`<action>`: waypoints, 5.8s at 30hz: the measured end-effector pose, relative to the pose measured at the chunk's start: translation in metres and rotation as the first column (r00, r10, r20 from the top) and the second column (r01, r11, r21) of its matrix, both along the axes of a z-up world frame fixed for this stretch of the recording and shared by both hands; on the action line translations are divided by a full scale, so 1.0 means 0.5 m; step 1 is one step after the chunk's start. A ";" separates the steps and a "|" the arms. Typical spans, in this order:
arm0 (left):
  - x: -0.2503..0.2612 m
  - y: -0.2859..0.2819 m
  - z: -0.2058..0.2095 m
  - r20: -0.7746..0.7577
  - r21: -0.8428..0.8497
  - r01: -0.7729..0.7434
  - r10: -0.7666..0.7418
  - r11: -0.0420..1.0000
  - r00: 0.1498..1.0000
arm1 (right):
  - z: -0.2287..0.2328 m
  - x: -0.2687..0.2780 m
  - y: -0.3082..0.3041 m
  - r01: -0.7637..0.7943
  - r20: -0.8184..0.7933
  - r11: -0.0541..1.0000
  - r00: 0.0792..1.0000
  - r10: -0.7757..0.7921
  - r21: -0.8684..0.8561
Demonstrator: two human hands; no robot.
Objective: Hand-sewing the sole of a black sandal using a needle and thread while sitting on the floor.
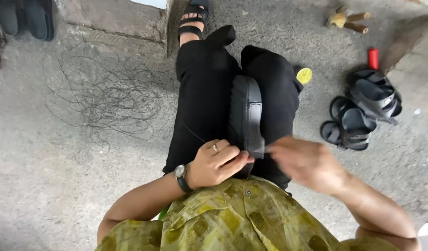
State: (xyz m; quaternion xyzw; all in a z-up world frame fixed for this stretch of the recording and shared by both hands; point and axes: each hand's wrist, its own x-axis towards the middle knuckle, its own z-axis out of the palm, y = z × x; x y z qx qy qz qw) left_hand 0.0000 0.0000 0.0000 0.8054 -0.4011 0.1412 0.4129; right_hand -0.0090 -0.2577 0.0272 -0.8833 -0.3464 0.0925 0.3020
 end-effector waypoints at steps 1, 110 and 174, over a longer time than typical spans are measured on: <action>0.002 -0.001 0.001 0.001 -0.012 -0.006 0.006 1.000 1.000 | -0.036 -0.024 -0.050 0.336 -0.340 0.816 0.922 -0.183 0.471; 0.036 0.001 -0.028 -0.848 -0.234 -0.245 -0.074 0.941 0.526 | 0.014 0.036 0.076 0.161 0.364 0.981 0.925 -0.112 -0.106; 0.265 0.001 -0.016 -0.794 -0.607 -0.389 -0.512 0.693 0.327 | -0.018 0.069 0.070 0.294 -0.338 0.895 0.924 -0.177 0.335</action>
